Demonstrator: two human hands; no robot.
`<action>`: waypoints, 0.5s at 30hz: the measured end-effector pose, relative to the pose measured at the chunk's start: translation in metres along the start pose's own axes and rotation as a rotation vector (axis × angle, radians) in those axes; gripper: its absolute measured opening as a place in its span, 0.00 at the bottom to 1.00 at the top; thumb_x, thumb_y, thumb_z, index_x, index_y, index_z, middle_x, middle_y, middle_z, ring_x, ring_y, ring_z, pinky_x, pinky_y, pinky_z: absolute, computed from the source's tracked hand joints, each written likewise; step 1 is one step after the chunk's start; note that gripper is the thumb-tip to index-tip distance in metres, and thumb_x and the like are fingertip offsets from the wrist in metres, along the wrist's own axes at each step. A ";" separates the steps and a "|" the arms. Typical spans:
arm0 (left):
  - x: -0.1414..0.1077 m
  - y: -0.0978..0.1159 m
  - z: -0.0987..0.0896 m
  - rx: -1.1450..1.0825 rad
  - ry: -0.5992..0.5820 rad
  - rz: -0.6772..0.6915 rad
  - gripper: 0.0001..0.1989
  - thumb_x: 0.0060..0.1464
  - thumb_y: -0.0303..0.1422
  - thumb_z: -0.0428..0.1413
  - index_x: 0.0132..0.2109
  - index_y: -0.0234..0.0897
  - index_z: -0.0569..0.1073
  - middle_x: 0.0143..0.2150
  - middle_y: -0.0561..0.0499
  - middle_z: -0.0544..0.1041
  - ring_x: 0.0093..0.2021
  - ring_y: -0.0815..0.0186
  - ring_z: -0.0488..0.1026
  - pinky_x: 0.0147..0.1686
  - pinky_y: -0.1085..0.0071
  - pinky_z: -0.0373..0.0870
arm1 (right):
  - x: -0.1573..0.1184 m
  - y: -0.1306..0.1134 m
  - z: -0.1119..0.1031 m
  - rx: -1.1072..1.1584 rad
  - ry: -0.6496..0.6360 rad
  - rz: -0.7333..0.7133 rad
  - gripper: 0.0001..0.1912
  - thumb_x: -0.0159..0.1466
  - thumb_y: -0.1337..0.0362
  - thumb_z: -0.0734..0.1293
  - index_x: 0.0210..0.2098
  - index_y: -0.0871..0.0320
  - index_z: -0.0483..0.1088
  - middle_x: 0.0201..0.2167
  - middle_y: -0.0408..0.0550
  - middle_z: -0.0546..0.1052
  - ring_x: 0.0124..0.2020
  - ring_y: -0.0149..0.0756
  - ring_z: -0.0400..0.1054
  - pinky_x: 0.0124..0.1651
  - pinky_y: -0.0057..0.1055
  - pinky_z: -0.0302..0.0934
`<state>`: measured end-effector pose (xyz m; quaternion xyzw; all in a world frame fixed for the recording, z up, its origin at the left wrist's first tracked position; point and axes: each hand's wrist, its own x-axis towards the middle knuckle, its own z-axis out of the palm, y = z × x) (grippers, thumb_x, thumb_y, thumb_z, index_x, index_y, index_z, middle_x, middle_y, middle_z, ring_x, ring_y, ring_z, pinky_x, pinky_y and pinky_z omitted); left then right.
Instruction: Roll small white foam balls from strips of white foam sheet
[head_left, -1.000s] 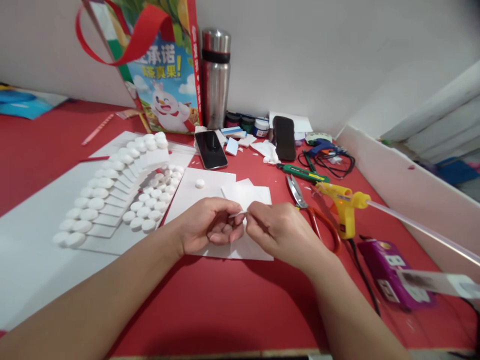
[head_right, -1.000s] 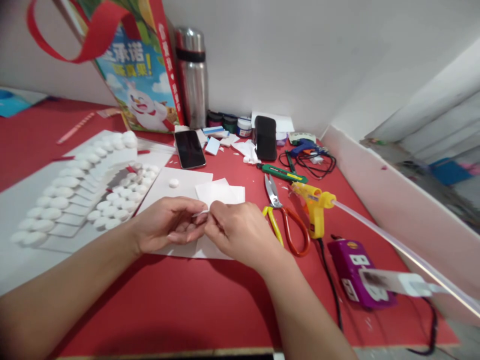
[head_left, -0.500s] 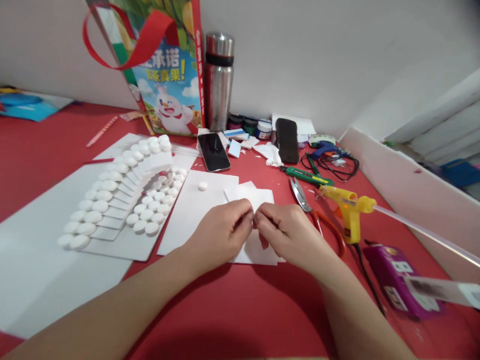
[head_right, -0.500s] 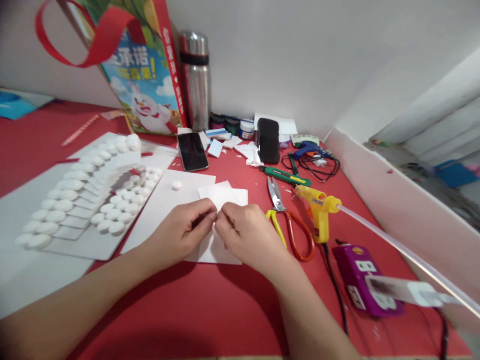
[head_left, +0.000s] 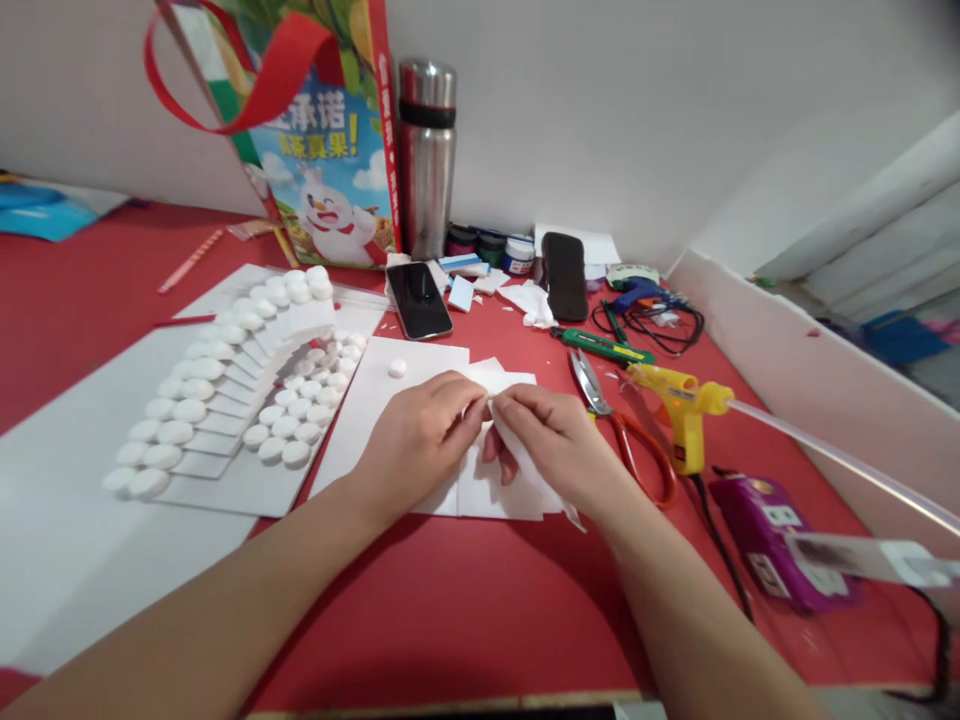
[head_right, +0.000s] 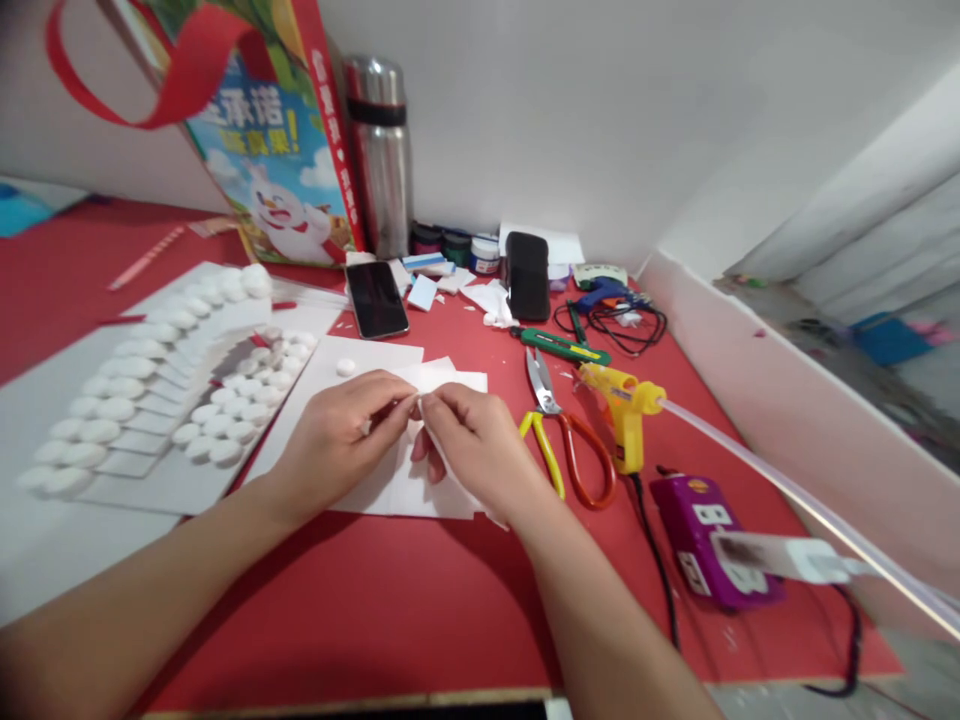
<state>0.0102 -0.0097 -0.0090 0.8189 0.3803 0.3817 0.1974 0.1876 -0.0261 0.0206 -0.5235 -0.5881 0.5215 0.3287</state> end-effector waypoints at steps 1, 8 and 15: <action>0.000 0.000 -0.001 -0.032 0.034 -0.010 0.09 0.69 0.29 0.50 0.41 0.35 0.74 0.38 0.49 0.77 0.39 0.65 0.73 0.41 0.69 0.66 | 0.000 -0.001 -0.001 0.066 -0.003 0.015 0.17 0.71 0.56 0.62 0.30 0.58 0.69 0.22 0.42 0.77 0.18 0.27 0.66 0.27 0.26 0.63; 0.000 0.002 0.000 -0.099 0.098 -0.055 0.08 0.66 0.29 0.53 0.38 0.35 0.76 0.34 0.50 0.77 0.34 0.67 0.72 0.37 0.71 0.66 | 0.001 -0.001 -0.004 0.265 -0.074 0.133 0.24 0.71 0.50 0.62 0.26 0.59 0.72 0.14 0.41 0.70 0.14 0.26 0.60 0.20 0.24 0.55; -0.001 0.005 0.000 -0.126 0.115 -0.064 0.08 0.66 0.28 0.54 0.37 0.35 0.76 0.34 0.50 0.77 0.33 0.68 0.72 0.37 0.71 0.67 | 0.003 0.002 -0.003 0.328 -0.035 0.091 0.12 0.67 0.57 0.66 0.30 0.57 0.68 0.19 0.39 0.75 0.14 0.24 0.61 0.22 0.24 0.57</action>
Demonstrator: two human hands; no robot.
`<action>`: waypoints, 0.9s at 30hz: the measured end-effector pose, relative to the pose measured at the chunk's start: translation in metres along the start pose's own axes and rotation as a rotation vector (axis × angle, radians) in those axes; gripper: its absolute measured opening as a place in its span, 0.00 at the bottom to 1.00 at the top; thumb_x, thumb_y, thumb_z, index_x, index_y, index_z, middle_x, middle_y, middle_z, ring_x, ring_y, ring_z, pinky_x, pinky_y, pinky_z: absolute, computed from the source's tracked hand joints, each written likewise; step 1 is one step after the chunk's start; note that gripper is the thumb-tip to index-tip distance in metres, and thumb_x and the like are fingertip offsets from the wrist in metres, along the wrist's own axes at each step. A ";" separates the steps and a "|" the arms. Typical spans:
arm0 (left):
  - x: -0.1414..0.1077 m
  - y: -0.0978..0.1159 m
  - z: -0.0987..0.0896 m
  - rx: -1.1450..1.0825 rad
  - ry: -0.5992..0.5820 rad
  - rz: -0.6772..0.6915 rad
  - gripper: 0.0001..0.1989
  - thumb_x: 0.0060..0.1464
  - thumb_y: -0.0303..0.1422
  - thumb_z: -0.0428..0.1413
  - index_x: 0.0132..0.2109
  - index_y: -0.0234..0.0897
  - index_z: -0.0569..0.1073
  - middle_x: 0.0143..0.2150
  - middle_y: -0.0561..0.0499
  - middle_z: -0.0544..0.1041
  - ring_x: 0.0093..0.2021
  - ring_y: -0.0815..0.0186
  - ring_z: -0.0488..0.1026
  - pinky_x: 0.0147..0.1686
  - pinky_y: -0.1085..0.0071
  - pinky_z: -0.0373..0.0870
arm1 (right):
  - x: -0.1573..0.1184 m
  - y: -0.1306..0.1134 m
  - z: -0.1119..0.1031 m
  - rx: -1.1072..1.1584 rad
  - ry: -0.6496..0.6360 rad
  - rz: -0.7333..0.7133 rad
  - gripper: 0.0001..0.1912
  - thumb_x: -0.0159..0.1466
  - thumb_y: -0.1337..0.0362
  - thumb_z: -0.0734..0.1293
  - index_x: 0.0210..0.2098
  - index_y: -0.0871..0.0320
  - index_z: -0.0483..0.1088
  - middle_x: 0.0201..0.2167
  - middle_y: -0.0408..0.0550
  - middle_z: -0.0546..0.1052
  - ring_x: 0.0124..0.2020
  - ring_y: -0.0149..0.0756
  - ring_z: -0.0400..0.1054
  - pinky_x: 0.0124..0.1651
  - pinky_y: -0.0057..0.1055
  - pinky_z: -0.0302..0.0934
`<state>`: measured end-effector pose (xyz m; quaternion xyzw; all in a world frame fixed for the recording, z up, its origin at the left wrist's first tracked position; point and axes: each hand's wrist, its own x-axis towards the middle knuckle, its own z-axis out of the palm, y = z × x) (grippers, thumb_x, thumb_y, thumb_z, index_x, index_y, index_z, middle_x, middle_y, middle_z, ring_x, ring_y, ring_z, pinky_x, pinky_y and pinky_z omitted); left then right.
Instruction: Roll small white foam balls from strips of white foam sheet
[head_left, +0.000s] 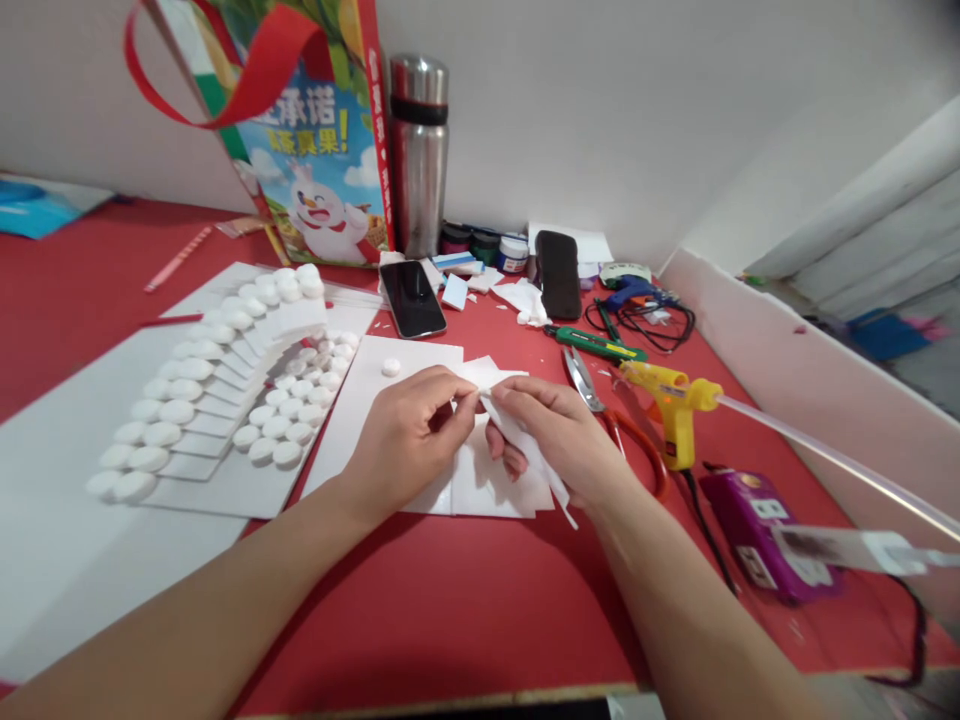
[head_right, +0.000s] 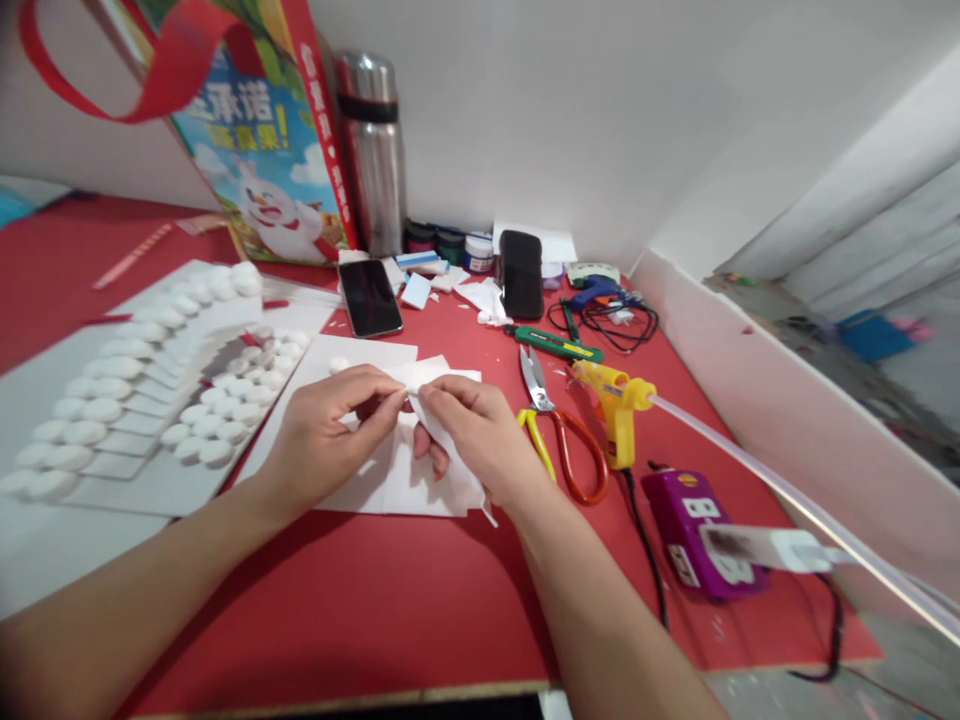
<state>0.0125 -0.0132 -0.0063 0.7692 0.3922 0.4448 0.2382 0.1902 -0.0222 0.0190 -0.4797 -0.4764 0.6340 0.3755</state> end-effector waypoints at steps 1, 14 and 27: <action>0.000 0.001 0.000 -0.002 0.003 -0.004 0.08 0.65 0.28 0.54 0.37 0.35 0.76 0.34 0.51 0.77 0.33 0.69 0.71 0.36 0.71 0.66 | 0.000 0.000 0.000 -0.027 0.002 -0.015 0.13 0.68 0.57 0.65 0.30 0.57 0.68 0.19 0.39 0.74 0.14 0.24 0.61 0.22 0.24 0.57; -0.001 0.003 0.001 0.062 -0.002 -0.040 0.08 0.65 0.28 0.55 0.35 0.34 0.75 0.30 0.52 0.76 0.29 0.70 0.69 0.33 0.71 0.65 | -0.003 0.005 -0.002 -0.454 0.063 -0.182 0.13 0.71 0.56 0.63 0.33 0.56 0.67 0.20 0.38 0.75 0.15 0.25 0.65 0.23 0.23 0.59; -0.005 -0.003 0.005 0.596 -0.059 0.366 0.10 0.68 0.24 0.48 0.44 0.30 0.74 0.38 0.42 0.79 0.33 0.62 0.77 0.30 0.67 0.70 | -0.003 0.009 0.009 -0.433 0.235 -0.201 0.15 0.66 0.65 0.62 0.23 0.58 0.68 0.18 0.40 0.73 0.15 0.24 0.61 0.21 0.24 0.55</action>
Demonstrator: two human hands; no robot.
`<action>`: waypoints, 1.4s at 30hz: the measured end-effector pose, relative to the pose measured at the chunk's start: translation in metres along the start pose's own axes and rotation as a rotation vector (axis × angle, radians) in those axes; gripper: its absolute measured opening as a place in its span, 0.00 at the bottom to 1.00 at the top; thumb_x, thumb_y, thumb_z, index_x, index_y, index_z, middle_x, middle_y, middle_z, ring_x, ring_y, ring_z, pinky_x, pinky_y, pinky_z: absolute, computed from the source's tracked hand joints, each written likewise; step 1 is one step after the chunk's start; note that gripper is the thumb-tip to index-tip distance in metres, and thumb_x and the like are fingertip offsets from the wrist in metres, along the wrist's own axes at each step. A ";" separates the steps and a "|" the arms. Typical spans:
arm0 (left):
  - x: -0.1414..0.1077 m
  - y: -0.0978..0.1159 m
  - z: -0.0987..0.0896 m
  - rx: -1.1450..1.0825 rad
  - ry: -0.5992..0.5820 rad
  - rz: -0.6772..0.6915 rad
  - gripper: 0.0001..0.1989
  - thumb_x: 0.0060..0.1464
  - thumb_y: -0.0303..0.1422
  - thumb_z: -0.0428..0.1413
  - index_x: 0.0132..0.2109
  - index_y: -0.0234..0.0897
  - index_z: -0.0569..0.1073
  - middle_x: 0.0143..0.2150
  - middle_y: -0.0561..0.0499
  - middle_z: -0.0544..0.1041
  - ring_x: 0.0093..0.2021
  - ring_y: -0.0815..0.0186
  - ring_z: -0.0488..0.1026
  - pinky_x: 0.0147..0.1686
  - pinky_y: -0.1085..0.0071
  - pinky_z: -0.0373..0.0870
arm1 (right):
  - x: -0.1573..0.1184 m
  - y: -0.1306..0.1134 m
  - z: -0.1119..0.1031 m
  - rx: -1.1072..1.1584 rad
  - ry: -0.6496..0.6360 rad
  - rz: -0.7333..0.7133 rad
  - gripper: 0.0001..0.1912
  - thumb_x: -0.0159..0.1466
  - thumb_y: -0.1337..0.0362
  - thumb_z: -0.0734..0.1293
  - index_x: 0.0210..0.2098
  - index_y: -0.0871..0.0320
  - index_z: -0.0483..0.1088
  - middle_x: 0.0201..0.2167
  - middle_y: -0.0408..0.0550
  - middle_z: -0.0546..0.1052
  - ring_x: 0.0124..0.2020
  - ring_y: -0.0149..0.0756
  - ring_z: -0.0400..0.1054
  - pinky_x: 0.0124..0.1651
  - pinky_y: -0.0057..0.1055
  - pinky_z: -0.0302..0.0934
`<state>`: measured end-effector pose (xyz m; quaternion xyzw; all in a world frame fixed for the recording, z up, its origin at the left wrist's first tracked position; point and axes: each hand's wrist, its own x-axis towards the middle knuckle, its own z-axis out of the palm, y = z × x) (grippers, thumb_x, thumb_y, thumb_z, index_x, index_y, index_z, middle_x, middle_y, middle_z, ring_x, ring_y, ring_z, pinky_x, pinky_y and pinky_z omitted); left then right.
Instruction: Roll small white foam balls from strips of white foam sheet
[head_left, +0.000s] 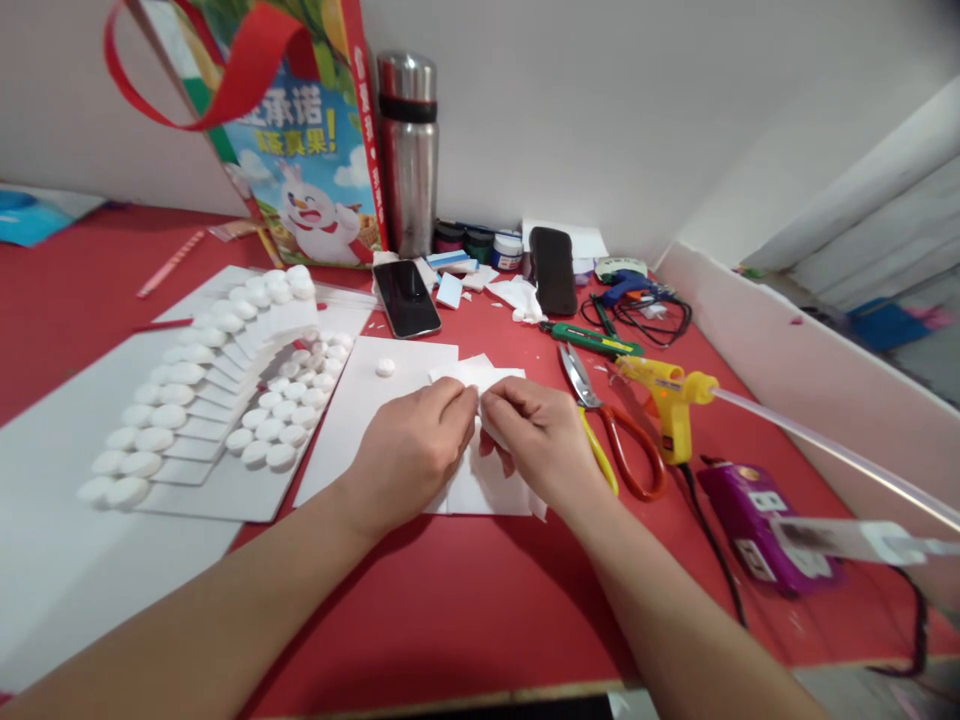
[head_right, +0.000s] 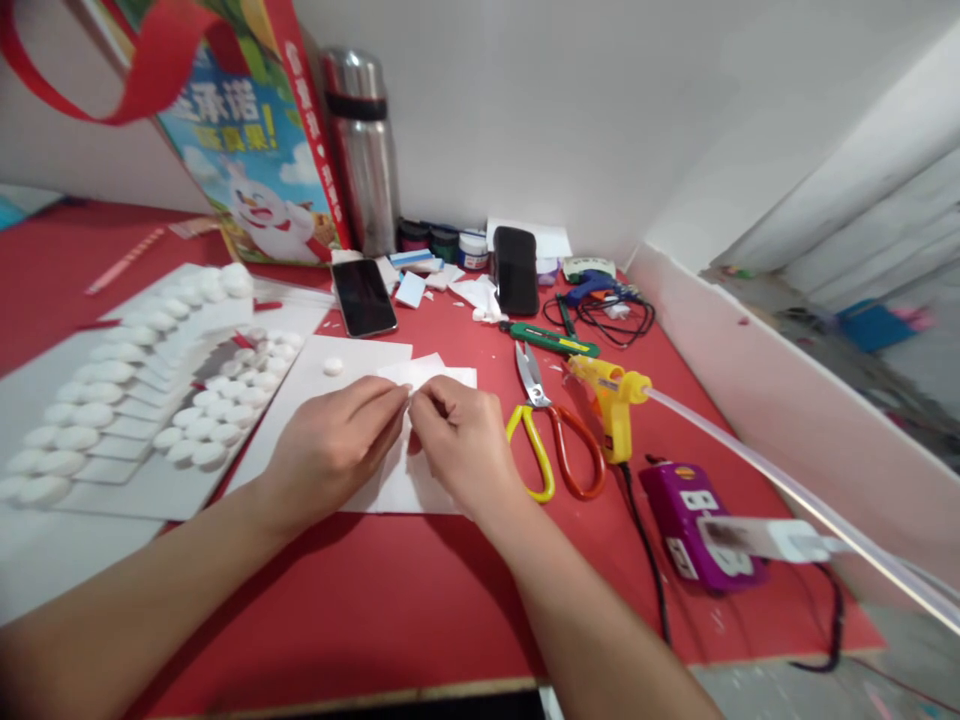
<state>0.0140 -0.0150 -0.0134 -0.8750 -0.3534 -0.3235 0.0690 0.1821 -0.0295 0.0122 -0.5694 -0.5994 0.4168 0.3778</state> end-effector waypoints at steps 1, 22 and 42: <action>0.000 -0.001 0.000 0.026 0.003 0.011 0.10 0.68 0.24 0.48 0.45 0.29 0.74 0.38 0.42 0.80 0.32 0.62 0.77 0.30 0.67 0.70 | 0.000 0.001 -0.001 0.013 -0.024 -0.001 0.15 0.67 0.64 0.62 0.24 0.58 0.69 0.19 0.41 0.74 0.15 0.25 0.62 0.22 0.24 0.56; 0.001 0.000 0.002 -0.382 0.082 -0.035 0.12 0.67 0.25 0.52 0.52 0.27 0.77 0.42 0.40 0.79 0.38 0.63 0.77 0.37 0.68 0.73 | 0.003 -0.003 -0.008 0.338 -0.055 0.017 0.09 0.61 0.65 0.66 0.25 0.60 0.71 0.17 0.41 0.76 0.12 0.25 0.64 0.18 0.22 0.59; 0.005 -0.002 -0.005 -0.611 0.081 -0.334 0.08 0.65 0.27 0.56 0.38 0.33 0.79 0.34 0.50 0.78 0.33 0.70 0.72 0.36 0.73 0.66 | 0.003 0.002 -0.007 0.060 -0.088 -0.096 0.13 0.69 0.57 0.67 0.32 0.60 0.72 0.24 0.43 0.78 0.17 0.25 0.66 0.22 0.24 0.59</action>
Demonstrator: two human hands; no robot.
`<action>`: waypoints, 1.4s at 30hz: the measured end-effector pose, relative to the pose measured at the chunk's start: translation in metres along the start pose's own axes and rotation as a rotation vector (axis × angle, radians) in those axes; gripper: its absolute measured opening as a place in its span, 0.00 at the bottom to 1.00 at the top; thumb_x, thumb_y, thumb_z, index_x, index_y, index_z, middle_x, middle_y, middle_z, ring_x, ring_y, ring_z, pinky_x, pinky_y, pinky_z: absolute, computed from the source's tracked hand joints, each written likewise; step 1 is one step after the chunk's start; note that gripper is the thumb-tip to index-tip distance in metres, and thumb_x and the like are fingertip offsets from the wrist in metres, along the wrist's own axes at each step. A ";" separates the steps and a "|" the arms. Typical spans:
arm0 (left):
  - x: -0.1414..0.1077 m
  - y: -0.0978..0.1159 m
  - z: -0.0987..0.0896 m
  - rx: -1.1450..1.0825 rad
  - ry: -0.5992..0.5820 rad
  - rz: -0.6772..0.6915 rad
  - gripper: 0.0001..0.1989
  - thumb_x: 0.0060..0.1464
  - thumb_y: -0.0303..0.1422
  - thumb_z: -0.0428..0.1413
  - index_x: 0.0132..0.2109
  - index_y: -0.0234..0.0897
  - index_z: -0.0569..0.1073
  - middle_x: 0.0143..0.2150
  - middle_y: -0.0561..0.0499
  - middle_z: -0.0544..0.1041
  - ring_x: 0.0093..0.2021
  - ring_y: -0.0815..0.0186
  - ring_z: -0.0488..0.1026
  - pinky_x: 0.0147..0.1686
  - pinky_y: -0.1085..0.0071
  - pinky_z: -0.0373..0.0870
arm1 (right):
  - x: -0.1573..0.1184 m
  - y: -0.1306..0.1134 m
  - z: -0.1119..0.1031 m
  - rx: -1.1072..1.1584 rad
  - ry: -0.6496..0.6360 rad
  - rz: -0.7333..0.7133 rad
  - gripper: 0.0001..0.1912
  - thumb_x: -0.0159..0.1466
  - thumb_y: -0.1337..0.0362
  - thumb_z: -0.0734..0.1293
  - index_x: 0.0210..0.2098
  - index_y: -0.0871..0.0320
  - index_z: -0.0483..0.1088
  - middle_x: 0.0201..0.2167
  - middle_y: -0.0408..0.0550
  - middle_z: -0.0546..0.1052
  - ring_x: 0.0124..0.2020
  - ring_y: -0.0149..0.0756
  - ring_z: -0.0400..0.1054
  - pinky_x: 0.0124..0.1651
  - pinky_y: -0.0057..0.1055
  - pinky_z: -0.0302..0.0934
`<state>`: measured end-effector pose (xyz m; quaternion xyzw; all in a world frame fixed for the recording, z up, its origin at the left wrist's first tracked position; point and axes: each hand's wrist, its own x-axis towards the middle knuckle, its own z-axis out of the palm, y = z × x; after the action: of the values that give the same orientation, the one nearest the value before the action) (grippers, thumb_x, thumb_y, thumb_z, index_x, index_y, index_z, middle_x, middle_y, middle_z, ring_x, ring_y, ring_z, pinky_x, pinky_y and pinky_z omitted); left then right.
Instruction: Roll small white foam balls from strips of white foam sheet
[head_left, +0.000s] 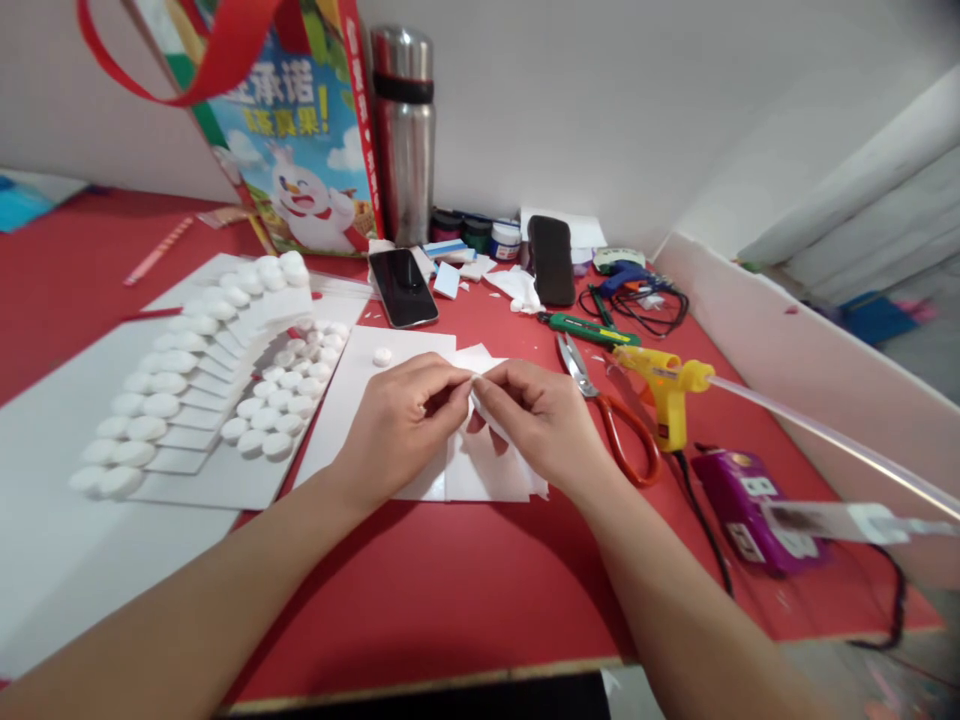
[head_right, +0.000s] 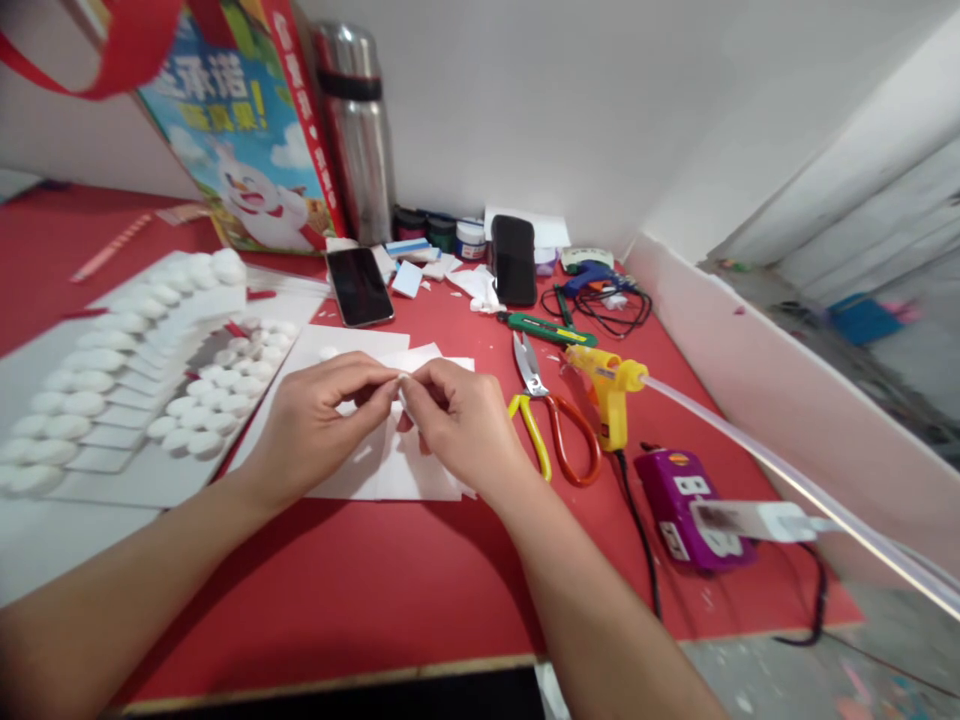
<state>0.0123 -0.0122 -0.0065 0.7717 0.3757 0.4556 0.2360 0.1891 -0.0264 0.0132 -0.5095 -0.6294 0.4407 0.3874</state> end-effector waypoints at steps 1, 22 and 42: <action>0.001 0.001 0.000 -0.016 -0.009 -0.021 0.08 0.64 0.27 0.57 0.37 0.33 0.79 0.34 0.50 0.78 0.33 0.70 0.72 0.36 0.73 0.66 | 0.000 -0.001 0.000 0.033 -0.001 0.029 0.13 0.68 0.57 0.67 0.32 0.60 0.72 0.24 0.43 0.79 0.17 0.25 0.66 0.22 0.24 0.59; 0.006 0.002 -0.005 -0.198 -0.046 -0.182 0.08 0.64 0.31 0.57 0.38 0.34 0.80 0.34 0.50 0.77 0.33 0.68 0.72 0.36 0.71 0.67 | 0.005 -0.007 -0.008 0.648 -0.129 0.404 0.13 0.68 0.53 0.66 0.38 0.57 0.68 0.29 0.50 0.81 0.25 0.37 0.76 0.34 0.37 0.74; 0.007 0.004 -0.005 -0.250 -0.068 -0.218 0.08 0.64 0.31 0.57 0.39 0.35 0.81 0.33 0.52 0.77 0.33 0.70 0.72 0.36 0.73 0.68 | 0.005 -0.003 -0.009 0.676 -0.107 0.337 0.21 0.55 0.58 0.80 0.37 0.58 0.68 0.24 0.36 0.71 0.21 0.23 0.58 0.28 0.26 0.54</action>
<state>0.0115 -0.0088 0.0022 0.7059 0.3895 0.4440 0.3909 0.1961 -0.0199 0.0188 -0.4254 -0.3753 0.7069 0.4224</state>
